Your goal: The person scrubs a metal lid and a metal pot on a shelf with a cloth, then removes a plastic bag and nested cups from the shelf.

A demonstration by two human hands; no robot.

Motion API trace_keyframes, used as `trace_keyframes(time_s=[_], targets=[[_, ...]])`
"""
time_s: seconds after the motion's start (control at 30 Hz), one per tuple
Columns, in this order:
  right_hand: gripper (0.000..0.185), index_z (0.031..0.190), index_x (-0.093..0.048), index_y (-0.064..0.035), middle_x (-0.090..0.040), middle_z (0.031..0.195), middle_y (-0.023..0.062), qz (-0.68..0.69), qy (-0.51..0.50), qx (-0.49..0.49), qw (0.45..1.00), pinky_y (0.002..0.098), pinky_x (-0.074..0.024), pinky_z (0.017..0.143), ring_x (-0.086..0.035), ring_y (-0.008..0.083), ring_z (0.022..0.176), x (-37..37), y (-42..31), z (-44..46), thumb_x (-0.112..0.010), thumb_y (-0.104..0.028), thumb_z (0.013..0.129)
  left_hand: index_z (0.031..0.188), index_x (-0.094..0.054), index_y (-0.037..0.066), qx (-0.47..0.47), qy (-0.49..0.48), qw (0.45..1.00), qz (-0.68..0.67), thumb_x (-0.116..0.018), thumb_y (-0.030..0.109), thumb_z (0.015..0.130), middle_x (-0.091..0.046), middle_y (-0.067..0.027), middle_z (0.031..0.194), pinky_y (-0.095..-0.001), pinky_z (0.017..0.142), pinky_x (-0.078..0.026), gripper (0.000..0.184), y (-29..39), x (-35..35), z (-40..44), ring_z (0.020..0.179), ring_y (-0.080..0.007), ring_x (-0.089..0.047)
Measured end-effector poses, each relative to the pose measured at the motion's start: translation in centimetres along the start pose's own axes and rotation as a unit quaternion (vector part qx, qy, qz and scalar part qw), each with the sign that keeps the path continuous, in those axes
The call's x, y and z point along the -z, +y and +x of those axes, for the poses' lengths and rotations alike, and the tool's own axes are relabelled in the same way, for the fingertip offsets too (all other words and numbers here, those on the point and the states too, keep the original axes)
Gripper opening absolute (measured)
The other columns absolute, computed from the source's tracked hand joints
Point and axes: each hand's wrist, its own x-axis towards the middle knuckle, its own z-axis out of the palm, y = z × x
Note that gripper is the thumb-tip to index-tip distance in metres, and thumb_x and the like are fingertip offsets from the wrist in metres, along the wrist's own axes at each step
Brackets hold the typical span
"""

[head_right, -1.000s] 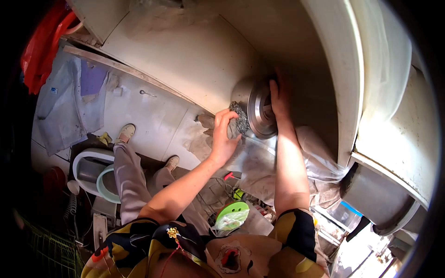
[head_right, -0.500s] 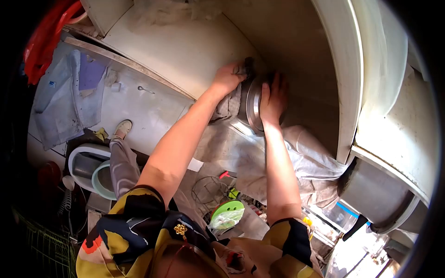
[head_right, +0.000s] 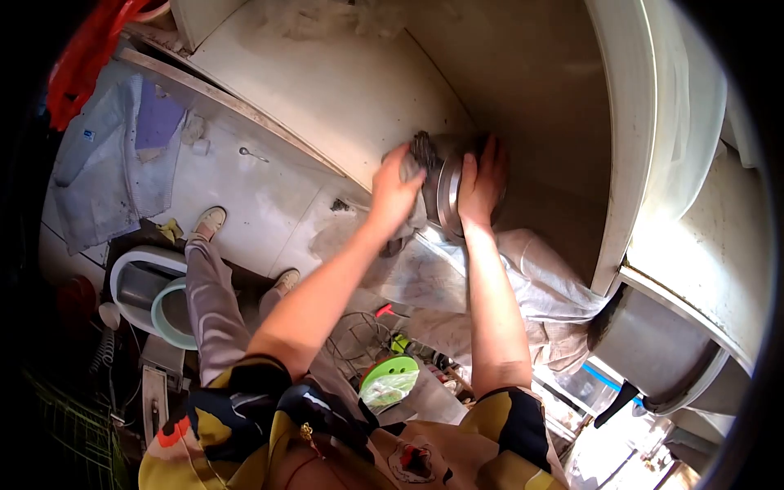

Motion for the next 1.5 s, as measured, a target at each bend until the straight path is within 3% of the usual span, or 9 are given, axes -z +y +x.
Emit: trace_keyframes(time_s=[0.17, 0.33, 0.53, 0.7, 0.97, 1.17, 1.27, 1.37, 1.5], targets=[[0.057, 0.136, -0.034, -0.0008, -0.032, 0.137, 0.0278, 0.003, 0.004, -0.014, 1.000, 0.0461, -0.0251, 0.105, -0.031, 0.0433, 0.127, 0.1, -0.4, 0.0, -0.040, -0.038, 0.093, 0.110, -0.056, -0.002, 0.041, -0.171, 0.973, 0.152, -0.064, 0.009, 0.074, -0.059, -0.0211, 0.107, -0.0396, 0.088, -0.045, 0.038, 1.8, 0.1, 5.3, 0.101, -0.0391, -0.055], [0.056, 0.136, -0.034, -0.0012, -0.032, 0.138, 0.0273, 0.022, 0.000, -0.012, 1.000, 0.0461, -0.0247, 0.106, -0.030, 0.0432, 0.127, -0.2, -0.2, 0.1, -0.041, -0.036, 0.093, 0.112, -0.054, -0.001, -0.109, -0.057, 0.986, 0.109, -0.063, 0.003, 0.074, -0.055, -0.0220, 0.115, -0.0403, 0.092, -0.043, 0.040, 2.1, 1.5, -3.4, 0.106, -0.0388, -0.053], [0.057, 0.136, -0.034, -0.0009, -0.031, 0.138, 0.0275, 0.016, -0.004, -0.005, 1.000, 0.0460, -0.0243, 0.106, -0.030, 0.0428, 0.127, 0.1, -0.3, 0.4, -0.041, -0.036, 0.092, 0.117, -0.050, -0.003, -0.049, -0.011, 0.992, 0.115, -0.062, 0.008, 0.077, -0.054, -0.0252, 0.114, -0.0423, 0.090, -0.042, 0.043, 1.3, 1.1, -3.5, 0.106, -0.0401, -0.052], [0.060, 0.139, -0.029, -0.0010, -0.026, 0.144, 0.0232, 0.016, -0.028, -0.043, 0.999, 0.0399, -0.0181, 0.110, -0.024, 0.0369, 0.133, 0.1, -0.3, -0.2, -0.036, -0.040, 0.094, 0.111, -0.055, 0.000, 0.067, -0.108, 0.981, 0.149, -0.062, 0.011, 0.074, -0.060, -0.0257, 0.098, -0.0435, 0.082, -0.045, 0.039, 2.2, 0.3, 3.6, 0.093, -0.0424, -0.057], [0.063, 0.137, -0.033, -0.0014, -0.031, 0.140, 0.0251, 0.069, -0.069, 0.083, 0.992, 0.0445, -0.0211, 0.108, -0.027, 0.0399, 0.131, 2.0, 0.2, -1.3, -0.050, -0.034, 0.087, 0.113, -0.052, 0.004, -0.082, -0.096, 0.989, 0.081, -0.066, -0.001, 0.068, -0.055, -0.0184, 0.114, -0.0380, 0.091, -0.042, 0.047, 1.2, 1.7, -3.5, 0.108, -0.0363, -0.051], [0.056, 0.134, -0.040, -0.0040, -0.033, 0.141, 0.0184, 0.147, -0.109, 0.025, 0.983, 0.0443, -0.0202, 0.108, -0.027, 0.0372, 0.131, 3.3, 0.1, -1.7, -0.047, -0.036, 0.088, 0.117, -0.051, 0.008, -0.025, -0.136, 0.989, 0.048, -0.068, -0.009, 0.061, -0.045, -0.0156, 0.129, -0.0377, 0.099, -0.037, 0.060, 1.1, 1.8, -9.7, 0.122, -0.0342, -0.041], [0.055, 0.133, -0.041, -0.0040, -0.036, 0.139, 0.0184, 0.135, -0.070, 0.027, 0.988, 0.0437, -0.0214, 0.108, -0.030, 0.0370, 0.130, 2.4, -0.1, -2.2, -0.044, -0.038, 0.089, 0.118, -0.050, 0.009, -0.068, -0.142, 0.984, 0.081, -0.068, -0.010, 0.061, -0.045, -0.0150, 0.130, -0.0388, 0.100, -0.036, 0.063, 0.9, 1.1, -6.7, 0.123, -0.0334, -0.040], [0.055, 0.133, -0.041, -0.0042, -0.036, 0.139, 0.0188, 0.118, -0.070, 0.027, 0.990, 0.0433, -0.0219, 0.108, -0.030, 0.0374, 0.130, 2.5, -0.5, -2.1, -0.042, -0.039, 0.090, 0.113, -0.055, 0.004, -0.098, -0.167, 0.979, 0.066, -0.065, 0.002, 0.069, -0.056, -0.0177, 0.117, -0.0376, 0.094, -0.041, 0.045, 0.0, -0.7, 0.1, 0.113, -0.0338, -0.050], [0.056, 0.134, -0.040, -0.0043, -0.036, 0.139, 0.0192, 0.108, -0.064, 0.029, 0.992, 0.0433, -0.0217, 0.108, -0.030, 0.0377, 0.130, 1.9, -0.1, -2.1, -0.041, -0.039, 0.090, 0.113, -0.056, 0.001, 0.048, -0.355, 0.925, 0.131, -0.067, 0.017, 0.071, -0.060, -0.0228, 0.105, -0.0366, 0.089, -0.043, 0.046, 0.9, -3.5, 8.1, 0.104, -0.0355, -0.055]])
